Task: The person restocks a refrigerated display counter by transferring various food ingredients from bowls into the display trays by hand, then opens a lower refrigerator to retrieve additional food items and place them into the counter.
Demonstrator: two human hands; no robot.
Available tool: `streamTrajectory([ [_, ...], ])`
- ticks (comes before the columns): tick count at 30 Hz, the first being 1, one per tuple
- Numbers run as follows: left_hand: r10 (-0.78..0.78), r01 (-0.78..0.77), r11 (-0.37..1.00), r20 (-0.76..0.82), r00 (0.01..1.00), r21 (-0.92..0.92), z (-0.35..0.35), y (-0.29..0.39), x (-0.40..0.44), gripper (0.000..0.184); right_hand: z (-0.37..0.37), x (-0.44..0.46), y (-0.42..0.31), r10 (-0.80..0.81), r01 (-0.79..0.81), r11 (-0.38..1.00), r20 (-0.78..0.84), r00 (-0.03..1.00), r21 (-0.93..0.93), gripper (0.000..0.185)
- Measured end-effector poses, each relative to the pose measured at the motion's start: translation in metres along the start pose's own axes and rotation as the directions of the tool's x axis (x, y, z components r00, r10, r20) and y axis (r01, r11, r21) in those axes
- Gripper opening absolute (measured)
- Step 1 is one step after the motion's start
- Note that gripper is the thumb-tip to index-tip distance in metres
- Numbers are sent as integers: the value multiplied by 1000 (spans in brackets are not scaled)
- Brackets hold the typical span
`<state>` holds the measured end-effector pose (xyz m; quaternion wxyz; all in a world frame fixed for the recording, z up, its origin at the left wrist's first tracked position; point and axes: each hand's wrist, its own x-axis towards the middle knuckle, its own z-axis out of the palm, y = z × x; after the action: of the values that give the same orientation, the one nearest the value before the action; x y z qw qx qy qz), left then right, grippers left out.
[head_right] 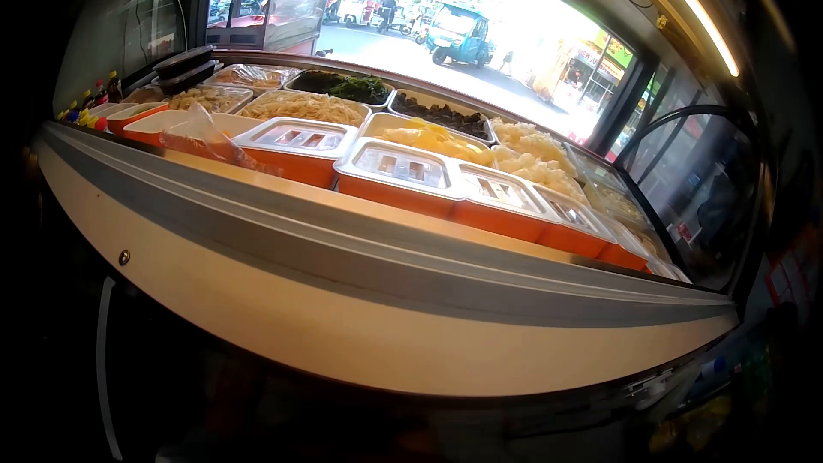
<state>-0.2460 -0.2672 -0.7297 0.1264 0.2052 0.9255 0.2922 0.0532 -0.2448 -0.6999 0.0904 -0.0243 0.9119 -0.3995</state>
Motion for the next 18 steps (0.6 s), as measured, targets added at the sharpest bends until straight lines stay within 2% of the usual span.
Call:
streamTrajectory([
  [2, -5, 5, 1000, 2, 1000, 0, 3, -7, -7, 31, 9, 3, -3, -46, 45, 999, -22, 999, -28, 26],
  [4, -19, 19, 1000, 5, 1000, 3, 6, -13, -18, 32, -9, 20, -14, 3, 47, 973, 213, 977, -228, 24],
  [6, -28, 28, 1000, 2, 1000, 4, 11, -20, -25, 32, -26, 26, -31, 101, 93, 909, 430, 897, -407, 22],
  [10, -7, 7, 1000, 6, 1000, -10, 23, -25, -32, 33, -28, 12, -33, 38, 158, 909, 452, 891, -387, 22],
  [13, 65, -65, 996, 1, 998, -59, 45, -23, -37, 34, -68, -12, -51, -87, 306, 861, 475, 876, -407, 23],
  [14, 52, -51, 995, 0, 999, -89, 52, -26, -49, 34, -82, -20, -63, -137, 378, 829, 505, 852, -413, 23],
  [15, 103, -103, 988, -9, 995, -116, 63, -19, -33, 35, -94, -17, -74, -182, 443, 796, 536, 824, -412, 23],
  [17, 126, -130, 979, -35, 991, -160, 81, -19, -24, 35, -113, -10, -92, -185, 474, 774, 565, 804, -420, 24],
  [18, 97, -105, 978, -54, 994, -183, 85, -37, -27, 35, -102, -11, -91, -133, 466, 765, 600, 789, -444, 26],
])
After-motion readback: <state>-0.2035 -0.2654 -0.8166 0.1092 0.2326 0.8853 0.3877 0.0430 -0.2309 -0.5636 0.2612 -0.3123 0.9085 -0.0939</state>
